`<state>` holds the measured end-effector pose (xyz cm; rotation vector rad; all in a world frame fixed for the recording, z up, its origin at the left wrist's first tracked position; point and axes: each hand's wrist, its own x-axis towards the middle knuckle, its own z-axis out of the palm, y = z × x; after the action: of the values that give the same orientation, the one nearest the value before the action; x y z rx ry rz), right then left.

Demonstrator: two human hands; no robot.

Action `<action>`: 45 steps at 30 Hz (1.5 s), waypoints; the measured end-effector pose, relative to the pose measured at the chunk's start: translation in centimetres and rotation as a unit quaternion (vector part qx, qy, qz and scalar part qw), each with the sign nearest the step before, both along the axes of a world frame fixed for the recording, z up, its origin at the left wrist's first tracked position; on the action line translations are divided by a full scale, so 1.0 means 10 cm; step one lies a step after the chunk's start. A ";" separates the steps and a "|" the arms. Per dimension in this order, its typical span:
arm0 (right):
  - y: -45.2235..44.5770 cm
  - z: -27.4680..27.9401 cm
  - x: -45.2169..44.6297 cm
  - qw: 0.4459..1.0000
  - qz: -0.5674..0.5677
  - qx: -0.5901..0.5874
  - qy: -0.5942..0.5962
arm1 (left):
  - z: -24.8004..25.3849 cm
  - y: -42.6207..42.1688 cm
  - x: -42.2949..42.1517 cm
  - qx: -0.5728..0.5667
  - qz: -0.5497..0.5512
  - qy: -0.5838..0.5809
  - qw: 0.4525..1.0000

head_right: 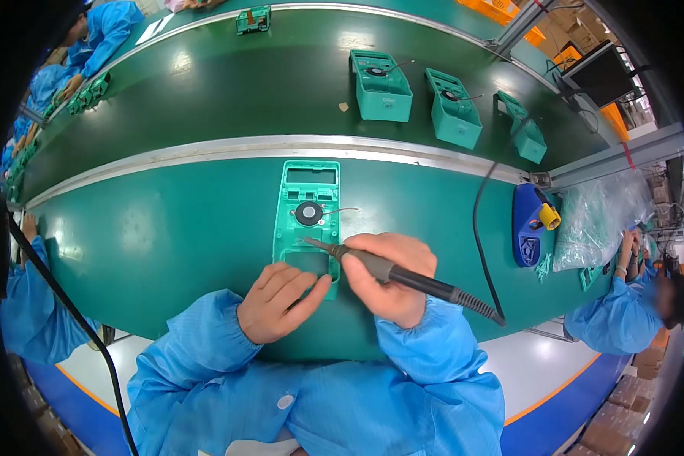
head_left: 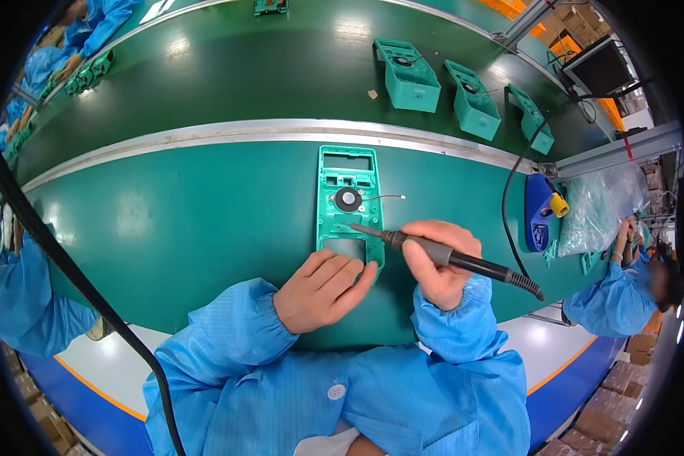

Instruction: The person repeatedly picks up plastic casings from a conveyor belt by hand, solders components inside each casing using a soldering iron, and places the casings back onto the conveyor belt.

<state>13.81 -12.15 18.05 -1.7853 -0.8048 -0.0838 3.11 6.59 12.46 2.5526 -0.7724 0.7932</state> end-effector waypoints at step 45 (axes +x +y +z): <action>0.22 -0.20 -0.04 0.991 0.040 -0.022 -0.123 | -0.01 0.11 -0.05 0.006 0.009 -0.005 1.000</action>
<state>13.37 -9.93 16.01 -1.8038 -1.0615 -0.2384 2.62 7.66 12.38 2.5717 -0.7595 0.8114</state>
